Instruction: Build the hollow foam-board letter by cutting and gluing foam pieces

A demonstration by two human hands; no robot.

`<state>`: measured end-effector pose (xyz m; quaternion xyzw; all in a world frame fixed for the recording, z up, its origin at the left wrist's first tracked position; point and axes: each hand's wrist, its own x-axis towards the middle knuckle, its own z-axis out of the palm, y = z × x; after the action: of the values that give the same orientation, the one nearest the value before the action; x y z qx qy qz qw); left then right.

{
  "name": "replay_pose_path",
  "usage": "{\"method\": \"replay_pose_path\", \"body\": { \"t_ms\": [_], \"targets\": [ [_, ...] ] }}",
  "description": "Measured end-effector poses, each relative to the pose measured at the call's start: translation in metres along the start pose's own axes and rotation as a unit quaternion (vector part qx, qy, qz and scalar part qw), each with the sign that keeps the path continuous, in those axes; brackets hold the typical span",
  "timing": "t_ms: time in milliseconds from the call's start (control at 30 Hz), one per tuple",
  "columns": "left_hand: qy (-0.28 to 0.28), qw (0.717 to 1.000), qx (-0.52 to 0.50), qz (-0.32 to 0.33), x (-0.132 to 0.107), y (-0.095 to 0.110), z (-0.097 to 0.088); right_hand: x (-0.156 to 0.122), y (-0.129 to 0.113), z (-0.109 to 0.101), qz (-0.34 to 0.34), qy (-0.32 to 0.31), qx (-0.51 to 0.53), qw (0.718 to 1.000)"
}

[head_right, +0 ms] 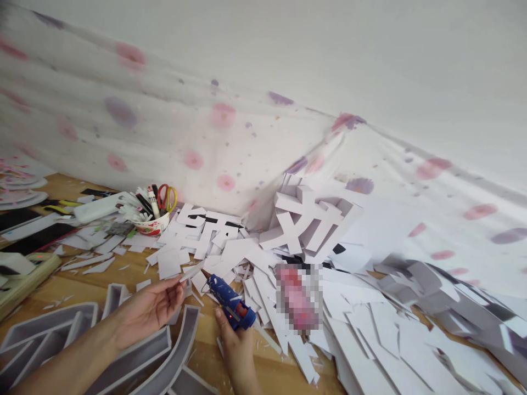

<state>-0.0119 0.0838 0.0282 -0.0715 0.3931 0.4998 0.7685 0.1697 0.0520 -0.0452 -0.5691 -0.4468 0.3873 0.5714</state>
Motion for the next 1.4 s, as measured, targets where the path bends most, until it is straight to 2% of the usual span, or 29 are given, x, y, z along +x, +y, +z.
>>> {"method": "replay_pose_path", "body": {
  "t_ms": [333,667,800,1000,1400],
  "targets": [
    [-0.002,1.0,0.001,-0.009,-0.001,-0.001,-0.001,-0.011,-0.01,0.006,0.002,0.014,0.018,1.0],
    [-0.008,1.0,0.007,-0.013,-0.003,0.001,0.001,-0.004,0.015,0.0,0.005,-0.029,0.015,0.999],
    [-0.009,1.0,0.009,-0.012,-0.003,0.0,0.001,-0.009,0.005,0.004,0.002,-0.006,0.016,1.0],
    [-0.007,1.0,0.0,-0.01,-0.003,0.0,-0.001,-0.011,-0.004,0.005,0.003,-0.007,0.007,1.0],
    [-0.006,1.0,0.002,0.0,-0.003,0.0,0.0,-0.008,0.014,0.001,-0.012,-0.053,0.006,0.999]
  ]
}}
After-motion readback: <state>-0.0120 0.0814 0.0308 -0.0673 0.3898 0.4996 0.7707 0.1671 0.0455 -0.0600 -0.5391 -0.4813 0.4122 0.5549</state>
